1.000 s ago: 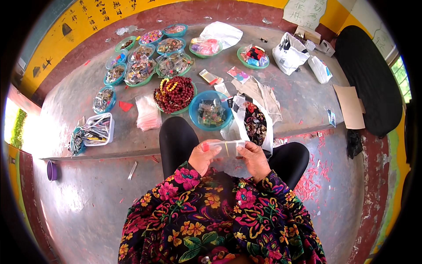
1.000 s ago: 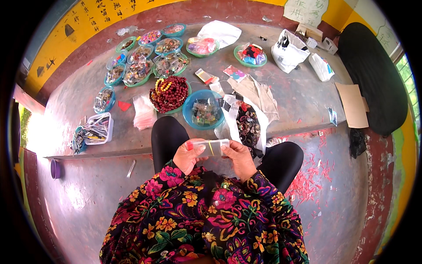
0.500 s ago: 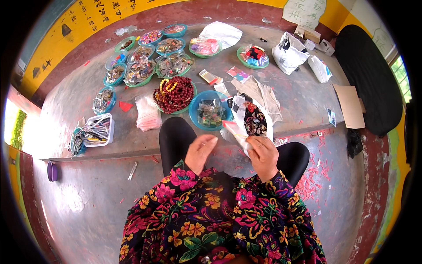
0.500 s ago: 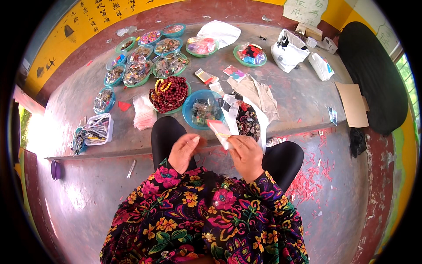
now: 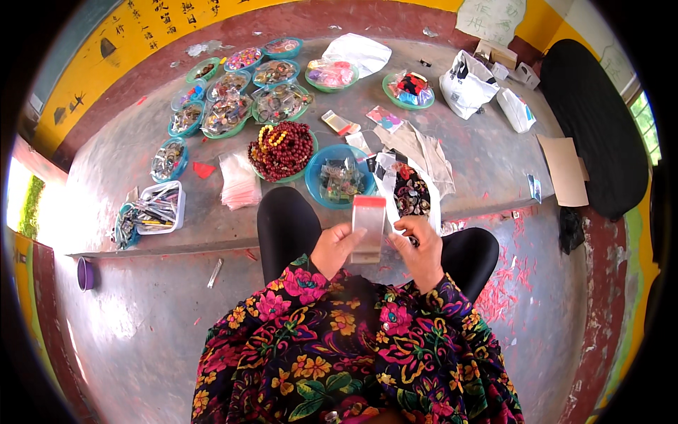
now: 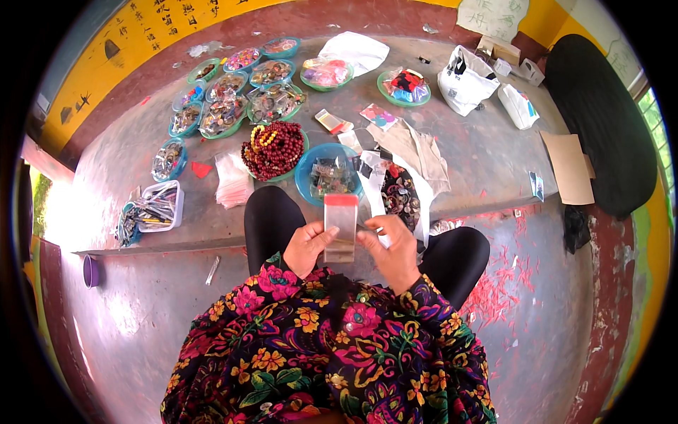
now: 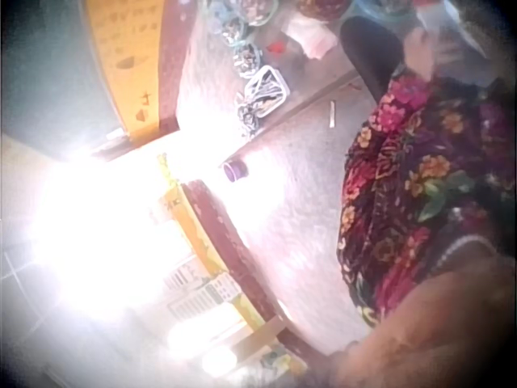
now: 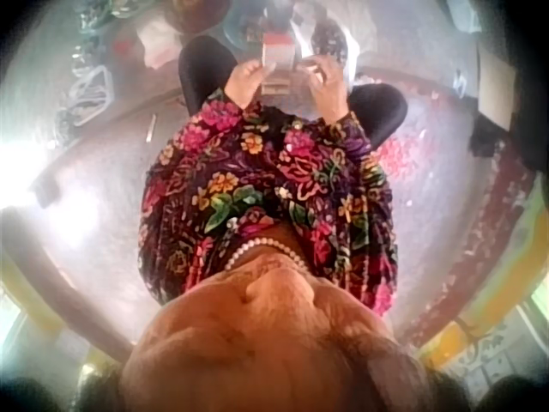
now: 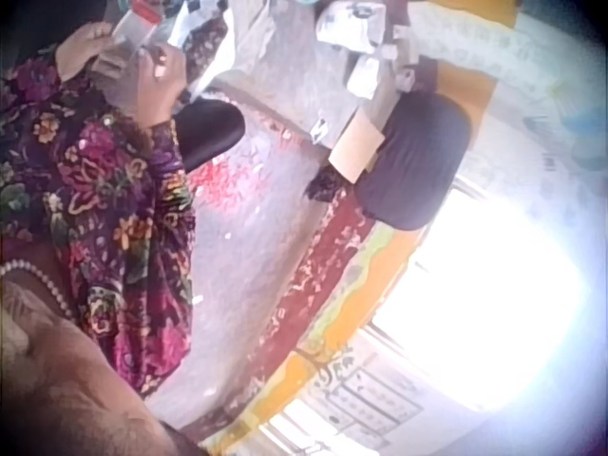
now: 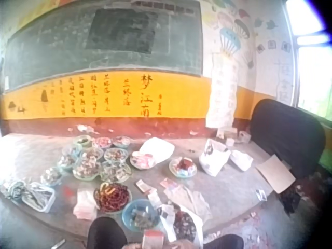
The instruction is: The person sits on the floor and packs small beads into clear plastic bags. They pick up beads from a bowl, place them into a bag, and seal it. The person repeats this process with different colored beads and bags.
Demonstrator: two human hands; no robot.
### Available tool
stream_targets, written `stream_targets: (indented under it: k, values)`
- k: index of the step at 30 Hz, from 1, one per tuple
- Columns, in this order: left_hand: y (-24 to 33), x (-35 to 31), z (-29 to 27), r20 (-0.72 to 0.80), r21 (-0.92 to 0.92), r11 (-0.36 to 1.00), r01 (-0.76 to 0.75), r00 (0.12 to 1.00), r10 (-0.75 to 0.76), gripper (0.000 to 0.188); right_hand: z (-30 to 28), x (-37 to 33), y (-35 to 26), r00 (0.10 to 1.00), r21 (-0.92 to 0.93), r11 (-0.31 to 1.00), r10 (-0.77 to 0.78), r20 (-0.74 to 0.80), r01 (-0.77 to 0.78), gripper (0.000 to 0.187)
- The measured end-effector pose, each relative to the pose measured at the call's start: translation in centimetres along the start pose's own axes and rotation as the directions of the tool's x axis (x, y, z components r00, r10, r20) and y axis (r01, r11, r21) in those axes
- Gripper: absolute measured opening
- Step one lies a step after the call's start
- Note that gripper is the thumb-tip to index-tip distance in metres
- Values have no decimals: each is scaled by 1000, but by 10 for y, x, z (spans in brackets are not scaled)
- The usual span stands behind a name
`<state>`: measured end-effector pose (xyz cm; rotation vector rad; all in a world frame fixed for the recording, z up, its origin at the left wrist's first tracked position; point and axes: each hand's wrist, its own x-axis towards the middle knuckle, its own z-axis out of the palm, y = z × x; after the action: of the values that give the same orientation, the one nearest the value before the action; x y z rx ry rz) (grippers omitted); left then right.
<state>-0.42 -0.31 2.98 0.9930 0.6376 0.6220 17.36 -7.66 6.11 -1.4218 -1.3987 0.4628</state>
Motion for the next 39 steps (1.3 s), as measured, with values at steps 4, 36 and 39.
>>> stream_targets:
  k: [4, 36, 39]
  values:
    - [-10, -1, -1, 64, 214, 975, -65, 997, 53, 26, 2, 6, 13, 910, 430, 805, 397, 121, -409, 20]
    - [-22, 4, 3, 87, 25, 1000, 3, 996, -5, 21, 18, -7, 19, 963, 45, 968, 249, -105, -245, 17]
    - [-23, 4, 4, 87, 46, 999, -18, 996, 14, 21, 17, -6, 14, 945, 97, 947, 316, -86, -308, 17]
